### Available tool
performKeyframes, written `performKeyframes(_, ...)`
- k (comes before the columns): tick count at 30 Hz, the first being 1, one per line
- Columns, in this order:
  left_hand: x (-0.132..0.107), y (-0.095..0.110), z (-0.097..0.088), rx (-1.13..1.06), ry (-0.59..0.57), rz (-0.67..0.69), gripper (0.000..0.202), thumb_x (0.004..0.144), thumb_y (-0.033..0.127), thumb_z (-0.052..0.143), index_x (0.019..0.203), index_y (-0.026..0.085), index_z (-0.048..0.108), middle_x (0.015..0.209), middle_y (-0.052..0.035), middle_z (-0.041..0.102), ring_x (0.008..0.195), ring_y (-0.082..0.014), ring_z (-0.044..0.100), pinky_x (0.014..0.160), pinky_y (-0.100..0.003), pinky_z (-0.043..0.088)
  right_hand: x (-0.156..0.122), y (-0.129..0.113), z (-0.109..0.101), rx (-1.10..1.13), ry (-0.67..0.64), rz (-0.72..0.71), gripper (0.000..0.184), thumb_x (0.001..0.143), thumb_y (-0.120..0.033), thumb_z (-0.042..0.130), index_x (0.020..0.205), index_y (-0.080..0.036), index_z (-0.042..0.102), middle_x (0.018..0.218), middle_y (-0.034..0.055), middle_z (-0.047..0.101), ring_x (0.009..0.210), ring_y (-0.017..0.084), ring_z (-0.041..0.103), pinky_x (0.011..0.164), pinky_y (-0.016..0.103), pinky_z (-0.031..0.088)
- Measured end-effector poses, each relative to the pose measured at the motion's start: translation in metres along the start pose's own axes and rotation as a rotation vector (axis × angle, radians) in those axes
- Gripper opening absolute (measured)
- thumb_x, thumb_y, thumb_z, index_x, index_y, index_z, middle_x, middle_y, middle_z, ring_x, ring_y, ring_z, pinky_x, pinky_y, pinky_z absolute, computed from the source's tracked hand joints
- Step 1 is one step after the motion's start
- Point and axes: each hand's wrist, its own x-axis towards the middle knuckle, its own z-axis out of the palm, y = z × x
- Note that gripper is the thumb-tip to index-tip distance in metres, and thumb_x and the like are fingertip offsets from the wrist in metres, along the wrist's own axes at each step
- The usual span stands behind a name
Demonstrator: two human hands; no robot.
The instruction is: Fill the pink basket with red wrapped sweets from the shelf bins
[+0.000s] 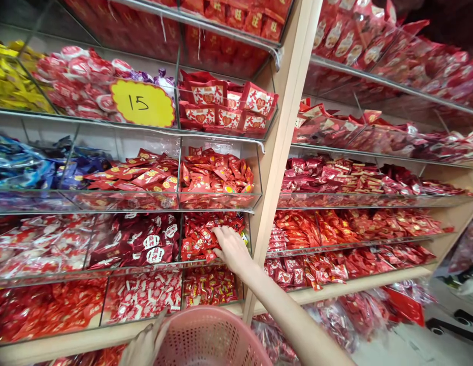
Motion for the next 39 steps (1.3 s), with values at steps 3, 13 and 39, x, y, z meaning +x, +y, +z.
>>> performKeyframes(3, -0.002, 0.002, -0.005, -0.028, -0.032, -0.009, 0.065, 0.084, 0.002, 0.016, 0.144, 0.025, 0.027, 0.124, -0.0157, 0.060, 0.100, -0.0216, 0.064, 0.081, -0.035, 0.052, -0.001, 0.000, 0.001, 0.030, 0.003, 0.005, 0.047, 0.081, -0.019, 0.058, 0.125, -0.020, 0.041, 0.110, 0.0087, 0.054, 0.097, 0.023, 0.052, 0.086, 0.037, 0.045)
performKeyframes(13, -0.001, 0.003, -0.003, -0.140, -0.007, -0.057, 0.053, 0.093, 0.027, 0.022, 0.145, 0.023, 0.027, 0.117, -0.0155, 0.063, 0.101, -0.0238, 0.064, 0.081, -0.034, 0.051, 0.001, 0.005, 0.008, 0.105, 0.000, -0.022, 0.046, 0.082, -0.017, 0.054, 0.127, -0.020, 0.042, 0.114, 0.0092, 0.057, 0.108, 0.023, 0.052, 0.096, 0.041, 0.043)
performKeyframes(39, -0.002, 0.005, 0.002, -0.137, 0.058, -0.061, 0.049, 0.096, 0.029, 0.019, 0.144, 0.022, 0.030, 0.113, -0.0137, 0.066, 0.095, -0.0237, 0.066, 0.075, -0.034, 0.053, 0.002, 0.019, 0.002, 0.224, 0.008, -0.275, 0.037, 0.090, -0.028, 0.047, 0.127, -0.023, 0.044, 0.112, 0.0094, 0.061, 0.104, 0.021, 0.058, 0.097, 0.044, 0.046)
